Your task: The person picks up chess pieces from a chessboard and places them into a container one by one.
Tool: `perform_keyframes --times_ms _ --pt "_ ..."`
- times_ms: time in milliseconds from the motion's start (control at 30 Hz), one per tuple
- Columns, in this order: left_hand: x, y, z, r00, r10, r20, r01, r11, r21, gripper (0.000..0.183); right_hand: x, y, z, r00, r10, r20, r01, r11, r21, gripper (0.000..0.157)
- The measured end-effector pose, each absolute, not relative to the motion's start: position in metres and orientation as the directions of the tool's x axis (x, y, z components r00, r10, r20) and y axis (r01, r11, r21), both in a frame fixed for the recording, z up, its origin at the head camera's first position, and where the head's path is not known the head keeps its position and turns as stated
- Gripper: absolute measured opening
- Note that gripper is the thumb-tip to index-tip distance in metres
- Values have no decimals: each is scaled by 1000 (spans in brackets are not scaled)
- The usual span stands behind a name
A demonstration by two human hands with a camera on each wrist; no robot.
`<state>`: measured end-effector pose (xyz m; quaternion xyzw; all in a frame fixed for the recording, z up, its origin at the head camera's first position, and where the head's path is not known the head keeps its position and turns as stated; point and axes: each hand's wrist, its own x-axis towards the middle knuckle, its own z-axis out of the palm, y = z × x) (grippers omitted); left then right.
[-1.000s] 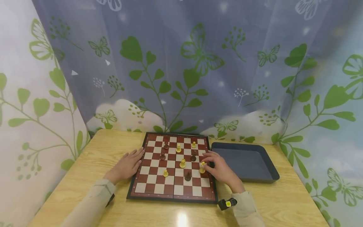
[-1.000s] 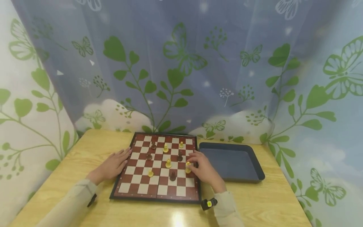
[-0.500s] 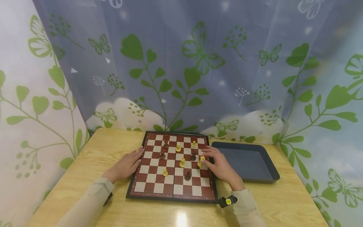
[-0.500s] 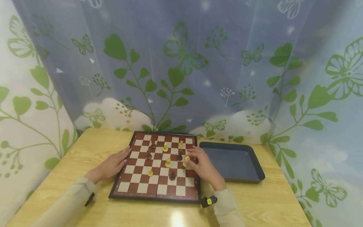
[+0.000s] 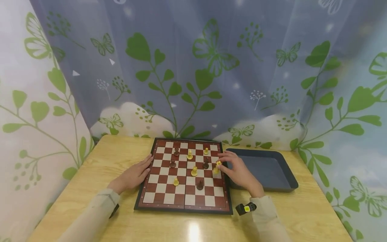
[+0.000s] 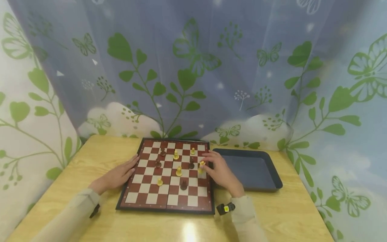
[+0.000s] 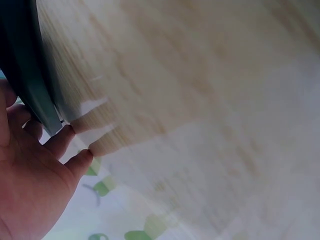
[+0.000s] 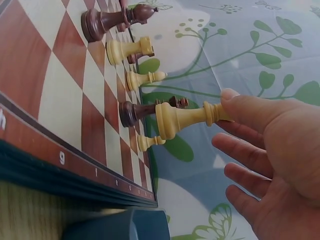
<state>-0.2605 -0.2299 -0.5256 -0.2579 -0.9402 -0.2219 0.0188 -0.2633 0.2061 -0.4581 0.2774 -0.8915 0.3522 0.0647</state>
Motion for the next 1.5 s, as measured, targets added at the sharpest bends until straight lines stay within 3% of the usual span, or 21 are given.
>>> perform_keyframes --times_ms 1500 --pt "-263 -231 -524 -844 495 206 533 741 409 52 -284 249 -454 -865 -395 310 -502 666 -552 22"
